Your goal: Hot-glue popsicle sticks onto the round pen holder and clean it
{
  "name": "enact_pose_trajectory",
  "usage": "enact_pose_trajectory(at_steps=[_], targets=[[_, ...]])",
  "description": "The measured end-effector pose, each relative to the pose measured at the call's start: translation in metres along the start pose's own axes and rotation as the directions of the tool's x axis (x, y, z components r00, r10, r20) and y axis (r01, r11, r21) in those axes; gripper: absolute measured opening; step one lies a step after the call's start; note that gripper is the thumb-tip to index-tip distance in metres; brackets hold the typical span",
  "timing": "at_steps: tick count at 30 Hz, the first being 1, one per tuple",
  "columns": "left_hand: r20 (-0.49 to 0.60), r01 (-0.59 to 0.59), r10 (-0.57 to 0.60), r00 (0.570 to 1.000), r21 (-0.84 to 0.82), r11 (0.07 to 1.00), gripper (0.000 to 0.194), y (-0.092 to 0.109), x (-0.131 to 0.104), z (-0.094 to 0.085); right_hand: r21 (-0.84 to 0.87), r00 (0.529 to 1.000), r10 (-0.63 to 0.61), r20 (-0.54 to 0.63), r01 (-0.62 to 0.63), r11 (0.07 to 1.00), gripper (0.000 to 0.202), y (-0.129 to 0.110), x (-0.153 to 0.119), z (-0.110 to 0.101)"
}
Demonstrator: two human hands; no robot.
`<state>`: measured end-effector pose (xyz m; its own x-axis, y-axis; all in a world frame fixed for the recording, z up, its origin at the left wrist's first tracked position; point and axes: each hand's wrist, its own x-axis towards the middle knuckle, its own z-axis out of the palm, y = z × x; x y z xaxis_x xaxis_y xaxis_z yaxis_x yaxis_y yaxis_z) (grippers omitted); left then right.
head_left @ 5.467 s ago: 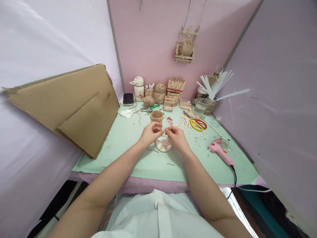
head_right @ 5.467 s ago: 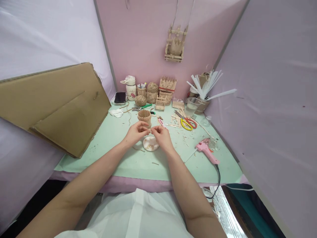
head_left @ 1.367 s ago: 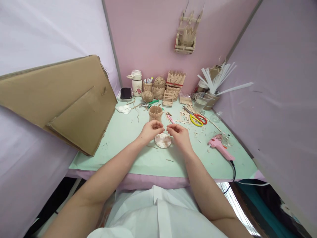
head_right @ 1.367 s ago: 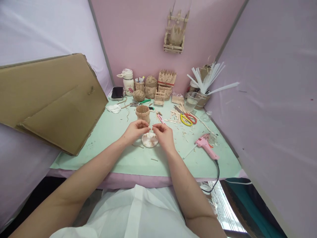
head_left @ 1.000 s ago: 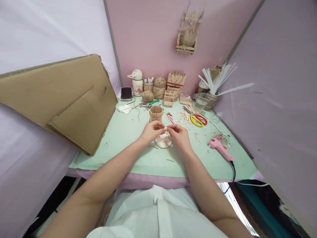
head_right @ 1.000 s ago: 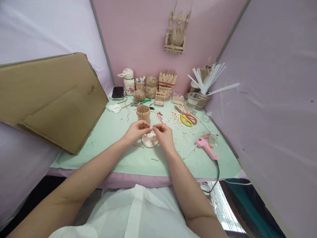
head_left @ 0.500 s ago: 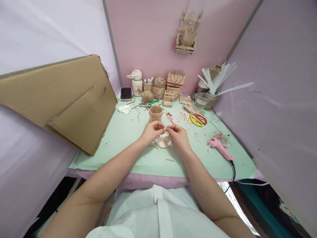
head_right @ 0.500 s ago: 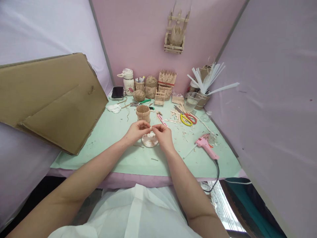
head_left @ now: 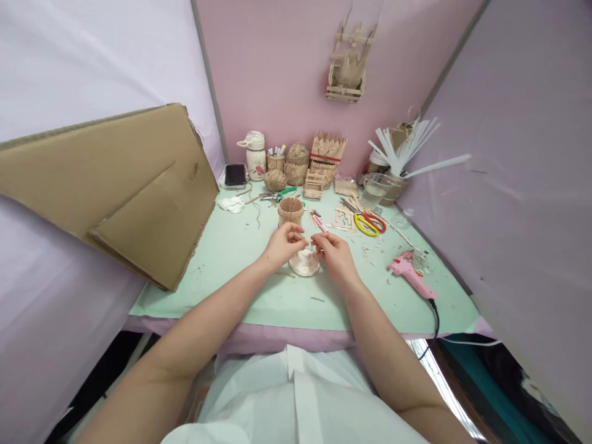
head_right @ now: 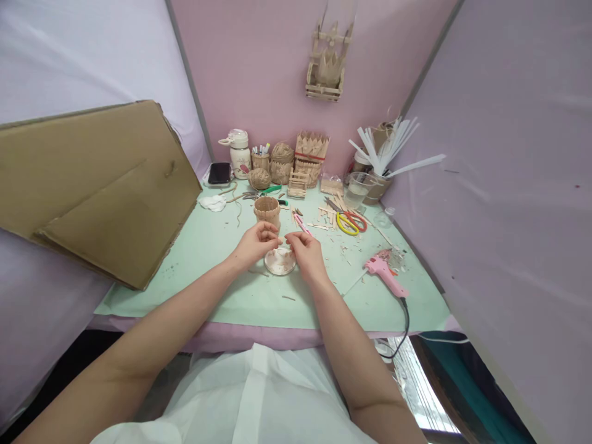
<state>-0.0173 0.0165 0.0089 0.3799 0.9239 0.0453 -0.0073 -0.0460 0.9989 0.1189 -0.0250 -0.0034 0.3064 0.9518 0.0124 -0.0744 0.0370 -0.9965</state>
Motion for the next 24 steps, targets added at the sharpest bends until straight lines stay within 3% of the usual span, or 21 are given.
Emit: enact_pose_trajectory(at_steps=[11, 17, 21, 24], targets=[[0.023, -0.063, 0.062, 0.998, 0.012, 0.998, 0.029, -0.004, 0.001, 0.0, -0.012, 1.0, 0.02, 0.023, -0.02, 1.0, 0.019, -0.005, -0.004, 0.0], [0.047, -0.129, 0.125, 0.991, 0.092, 0.987, 0.018, -0.005, 0.001, 0.0, -0.073, 0.999, -0.01, 0.037, 0.013, 0.997, 0.02, -0.007, -0.008, 0.003], [0.04, -0.101, 0.099, 0.994, 0.05, 0.994, 0.017, -0.004, 0.002, 0.0, -0.096, 1.0, -0.02, 0.022, 0.022, 0.995, 0.021, -0.009, -0.008, 0.0], [0.011, -0.054, 0.054, 0.998, 0.011, 0.998, 0.019, -0.003, 0.002, -0.001, -0.2, 0.996, -0.086, -0.029, 0.079, 0.977, 0.022, -0.013, -0.006, -0.014]])
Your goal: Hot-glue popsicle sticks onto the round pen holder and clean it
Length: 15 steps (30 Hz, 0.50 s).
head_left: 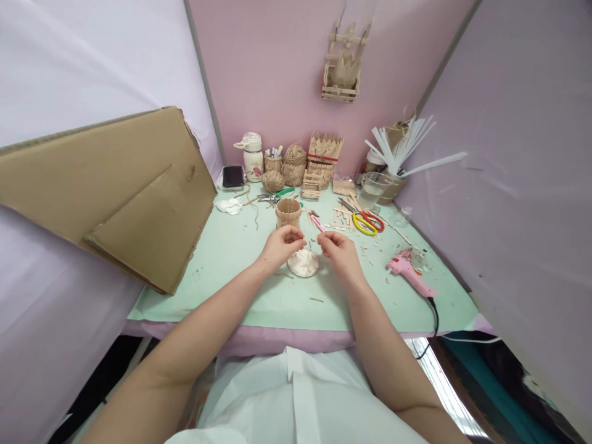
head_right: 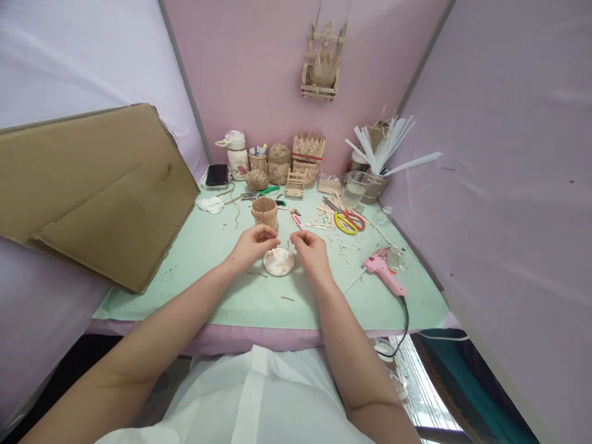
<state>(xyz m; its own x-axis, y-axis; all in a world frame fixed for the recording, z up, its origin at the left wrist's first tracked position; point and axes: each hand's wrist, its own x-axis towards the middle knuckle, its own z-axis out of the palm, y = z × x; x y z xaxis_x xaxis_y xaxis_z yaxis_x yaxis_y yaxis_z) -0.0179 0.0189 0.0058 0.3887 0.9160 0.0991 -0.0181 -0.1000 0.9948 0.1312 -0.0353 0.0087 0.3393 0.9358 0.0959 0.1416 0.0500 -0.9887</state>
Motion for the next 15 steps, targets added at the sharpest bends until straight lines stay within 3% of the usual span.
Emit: enact_pose_trajectory(at_steps=[3, 7, 12, 15], targets=[[-0.011, 0.056, -0.057, 0.998, -0.025, 0.998, 0.023, 0.002, -0.001, -0.001, -0.253, 0.993, -0.105, -0.06, 0.087, 0.964, 0.021, 0.001, 0.004, -0.025], [0.029, 0.099, -0.098, 0.995, -0.033, 0.995, 0.028, 0.003, -0.002, -0.001, -0.602, 0.989, -0.144, -0.026, 0.099, 0.792, 0.016, 0.014, 0.008, -0.051], [0.055, 0.162, -0.158, 0.986, -0.065, 0.985, 0.027, 0.002, -0.001, 0.0, -0.707, 0.993, -0.077, 0.086, 0.116, 0.697, 0.02, 0.034, 0.009, -0.05], [0.09, 0.193, -0.185, 0.979, -0.085, 0.978, 0.028, 0.001, -0.001, -0.002, -0.742, 0.989, -0.119, 0.091, 0.147, 0.654, 0.025, 0.033, 0.009, -0.048]])
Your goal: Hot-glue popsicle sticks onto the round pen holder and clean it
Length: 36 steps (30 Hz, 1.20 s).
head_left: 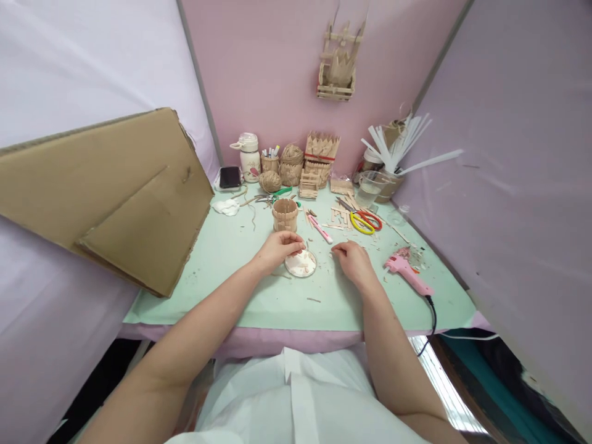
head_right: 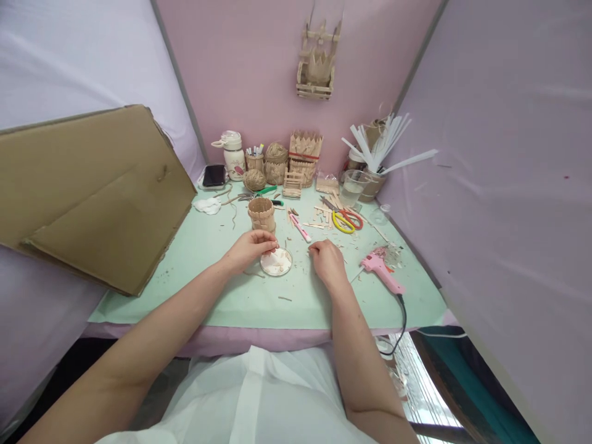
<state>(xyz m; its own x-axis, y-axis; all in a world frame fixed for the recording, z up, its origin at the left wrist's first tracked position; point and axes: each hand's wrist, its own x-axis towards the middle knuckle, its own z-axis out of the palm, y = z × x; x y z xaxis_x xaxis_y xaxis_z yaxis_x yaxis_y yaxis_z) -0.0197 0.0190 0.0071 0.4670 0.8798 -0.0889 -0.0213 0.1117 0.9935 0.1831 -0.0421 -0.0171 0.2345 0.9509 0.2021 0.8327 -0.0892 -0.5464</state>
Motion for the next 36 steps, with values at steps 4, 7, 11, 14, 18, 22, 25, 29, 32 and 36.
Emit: enact_pose_trajectory(at_steps=[4, 7, 11, 14, 18, 22, 25, 29, 32, 36], targets=[[0.03, 0.013, -0.013, 0.999, -0.012, 1.0, 0.03, 0.001, -0.001, -0.001, -0.003, 0.988, 0.003, -0.152, -0.003, 1.0, 0.028, 0.004, -0.008, -0.027], [0.025, 0.025, -0.024, 0.999, -0.043, 0.999, 0.031, 0.003, -0.002, -0.001, -0.038, 0.971, 0.044, -0.235, -0.054, 0.998, 0.03, 0.022, -0.022, -0.062], [0.034, 0.027, -0.023, 0.999, -0.113, 0.993, 0.03, 0.006, -0.003, -0.001, -0.204, 0.95, 0.169, -0.261, -0.225, 0.953, 0.032, 0.064, -0.043, -0.1], [0.05, 0.04, -0.034, 0.998, -0.132, 0.99, 0.031, 0.007, -0.004, -0.003, -0.342, 0.936, 0.296, -0.192, -0.347, 0.873, 0.046, 0.093, -0.051, -0.108], [0.052, 0.073, -0.067, 0.996, -0.124, 0.99, 0.032, 0.01, -0.005, -0.005, -0.402, 0.919, 0.382, -0.094, -0.386, 0.83, 0.051, 0.11, -0.048, -0.095], [0.058, 0.091, -0.084, 0.995, -0.124, 0.988, 0.033, 0.011, -0.005, -0.006, -0.383, 0.909, 0.405, -0.094, -0.409, 0.828, 0.048, 0.106, -0.042, -0.086], [0.069, 0.102, -0.093, 0.993, -0.144, 0.984, 0.031, 0.011, -0.005, -0.006, -0.299, 0.92, 0.381, -0.089, -0.389, 0.871, 0.045, 0.093, -0.043, -0.09], [0.087, 0.127, -0.113, 0.99, -0.182, 0.975, 0.028, 0.012, -0.006, -0.007, 0.072, 0.96, 0.277, -0.042, -0.274, 0.959, 0.045, 0.064, -0.049, -0.095], [0.09, 0.144, -0.127, 0.988, -0.218, 0.965, 0.025, 0.013, -0.005, -0.008, 0.337, 0.968, 0.252, 0.001, -0.238, 0.911, 0.048, 0.038, -0.054, -0.085], [0.083, 0.148, -0.131, 0.988, -0.246, 0.958, 0.021, 0.011, -0.004, -0.009, 0.539, 0.975, 0.195, 0.108, -0.222, 0.813, 0.049, 0.01, -0.059, -0.059]])
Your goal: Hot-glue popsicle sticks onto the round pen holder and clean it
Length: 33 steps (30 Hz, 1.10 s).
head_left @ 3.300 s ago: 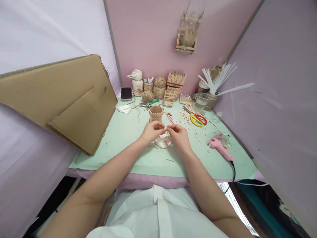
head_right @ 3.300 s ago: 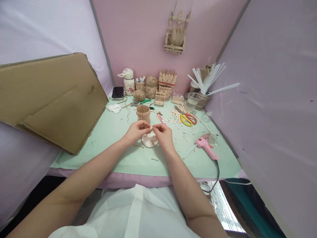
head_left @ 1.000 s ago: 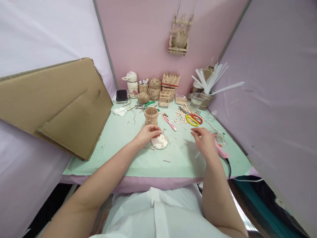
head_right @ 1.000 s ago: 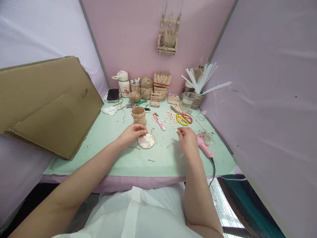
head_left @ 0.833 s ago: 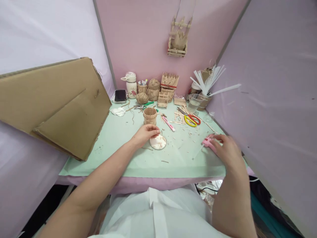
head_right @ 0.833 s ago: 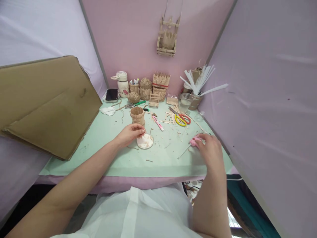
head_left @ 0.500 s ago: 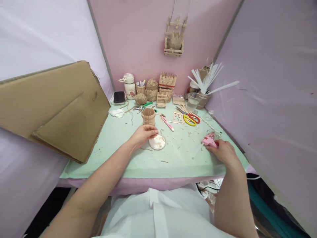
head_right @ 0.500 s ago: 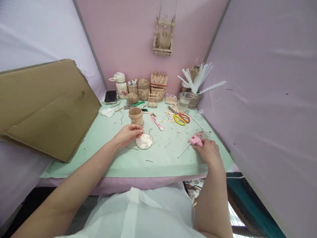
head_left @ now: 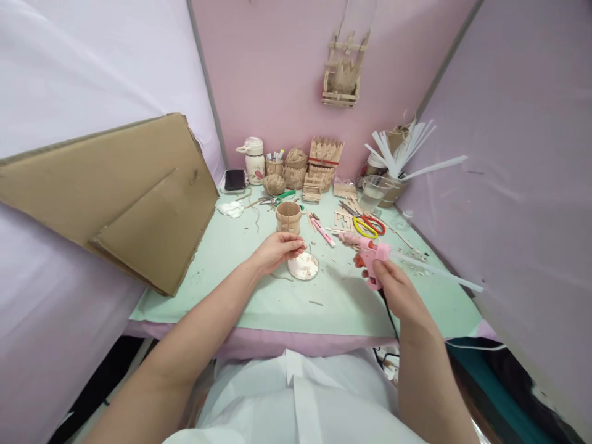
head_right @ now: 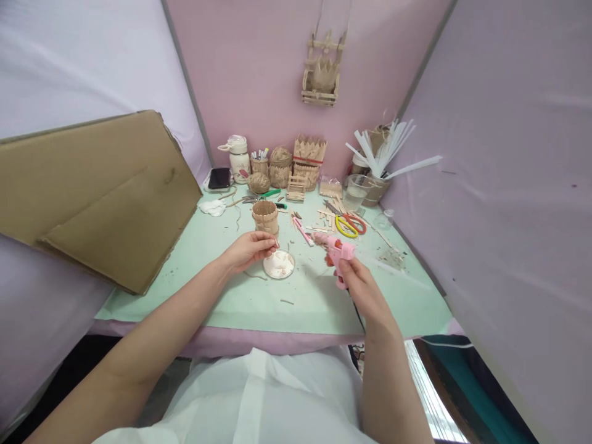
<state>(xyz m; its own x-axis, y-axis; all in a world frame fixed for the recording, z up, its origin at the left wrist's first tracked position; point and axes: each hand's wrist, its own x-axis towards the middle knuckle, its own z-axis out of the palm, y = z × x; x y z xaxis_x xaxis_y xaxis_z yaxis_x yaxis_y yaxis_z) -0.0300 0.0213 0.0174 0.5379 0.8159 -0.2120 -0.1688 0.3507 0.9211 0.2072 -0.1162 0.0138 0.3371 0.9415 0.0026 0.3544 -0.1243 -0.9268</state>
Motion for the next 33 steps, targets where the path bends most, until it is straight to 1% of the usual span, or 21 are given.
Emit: enact_pose_trajectory(at_steps=[3, 5, 7, 15, 22, 33], targets=[[-0.008, -0.005, 0.005, 1.0, -0.005, 1.0, 0.02, -0.001, 0.001, -0.002, 0.073, 0.999, -0.011, 0.048, 0.008, 0.997, 0.047, -0.003, -0.005, 0.021], [-0.007, -0.009, 0.009, 1.0, -0.008, 1.0, 0.02, -0.001, 0.001, -0.002, 0.107, 0.996, -0.055, 0.072, 0.047, 0.993, 0.047, -0.005, -0.008, 0.029], [-0.007, -0.008, 0.008, 1.0, -0.008, 1.0, 0.02, -0.001, 0.0, -0.001, 0.122, 0.993, -0.09, 0.083, 0.079, 0.989, 0.048, -0.007, -0.009, 0.032], [0.024, -0.006, 0.006, 1.0, 0.024, 1.0, 0.023, -0.002, 0.0, -0.001, 0.068, 0.994, -0.088, 0.068, 0.084, 0.994, 0.049, -0.011, -0.013, 0.035], [0.023, -0.002, 0.001, 1.0, 0.025, 1.0, 0.025, -0.002, 0.001, 0.0, 0.041, 0.997, -0.041, 0.06, 0.039, 0.998, 0.051, -0.015, -0.015, 0.038], [0.031, 0.001, -0.002, 1.0, 0.034, 0.999, 0.024, -0.001, 0.0, 0.001, 0.002, 0.997, -0.063, 0.043, 0.062, 0.998, 0.049, -0.013, -0.015, 0.038]])
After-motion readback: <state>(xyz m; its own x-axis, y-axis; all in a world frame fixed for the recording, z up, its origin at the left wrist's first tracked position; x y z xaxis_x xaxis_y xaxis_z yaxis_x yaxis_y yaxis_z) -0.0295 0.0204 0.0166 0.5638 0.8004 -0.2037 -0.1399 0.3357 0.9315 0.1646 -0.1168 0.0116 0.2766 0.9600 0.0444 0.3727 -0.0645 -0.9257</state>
